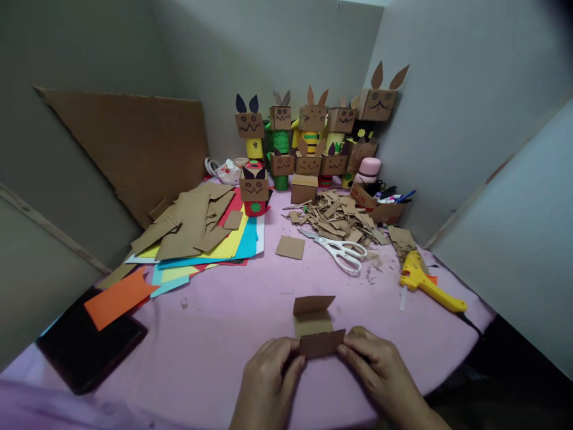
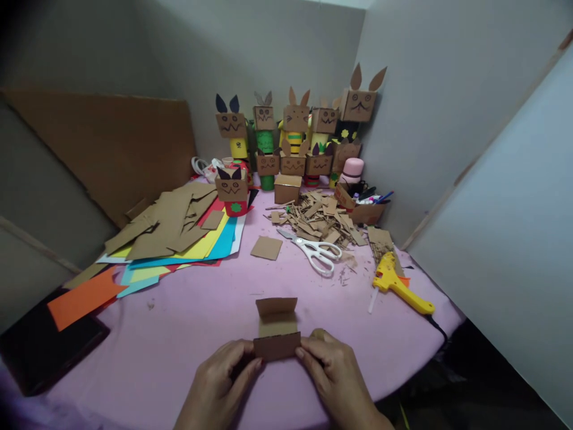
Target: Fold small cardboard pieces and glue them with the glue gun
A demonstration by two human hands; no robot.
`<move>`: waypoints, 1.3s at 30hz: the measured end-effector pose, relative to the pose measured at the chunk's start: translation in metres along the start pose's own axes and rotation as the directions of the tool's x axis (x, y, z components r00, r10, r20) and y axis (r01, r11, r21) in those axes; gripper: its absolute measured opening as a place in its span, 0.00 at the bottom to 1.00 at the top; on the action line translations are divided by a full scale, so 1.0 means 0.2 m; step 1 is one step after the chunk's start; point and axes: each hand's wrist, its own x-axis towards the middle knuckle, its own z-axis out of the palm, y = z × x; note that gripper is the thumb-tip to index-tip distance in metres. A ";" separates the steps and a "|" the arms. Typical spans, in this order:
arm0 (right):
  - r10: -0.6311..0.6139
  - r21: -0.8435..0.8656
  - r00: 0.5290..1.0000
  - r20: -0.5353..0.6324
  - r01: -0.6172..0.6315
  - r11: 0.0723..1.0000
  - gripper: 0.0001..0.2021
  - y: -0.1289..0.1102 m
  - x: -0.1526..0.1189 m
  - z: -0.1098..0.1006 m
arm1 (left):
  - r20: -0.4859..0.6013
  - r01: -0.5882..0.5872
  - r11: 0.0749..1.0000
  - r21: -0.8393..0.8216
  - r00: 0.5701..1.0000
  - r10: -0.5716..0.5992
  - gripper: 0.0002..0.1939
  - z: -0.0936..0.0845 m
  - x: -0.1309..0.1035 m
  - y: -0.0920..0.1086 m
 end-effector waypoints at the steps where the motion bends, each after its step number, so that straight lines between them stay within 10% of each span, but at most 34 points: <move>1: 0.003 0.000 1.000 -0.001 -0.003 1.000 0.15 0.00 0.00 0.00 | 0.000 -0.002 1.000 0.005 1.000 0.002 0.06 0.00 0.00 0.00; 39: -0.022 0.030 0.998 0.061 0.020 0.999 0.10 -0.01 0.01 -0.05 | 0.017 -0.091 0.994 0.061 0.996 0.090 0.07 0.01 -0.01 -0.04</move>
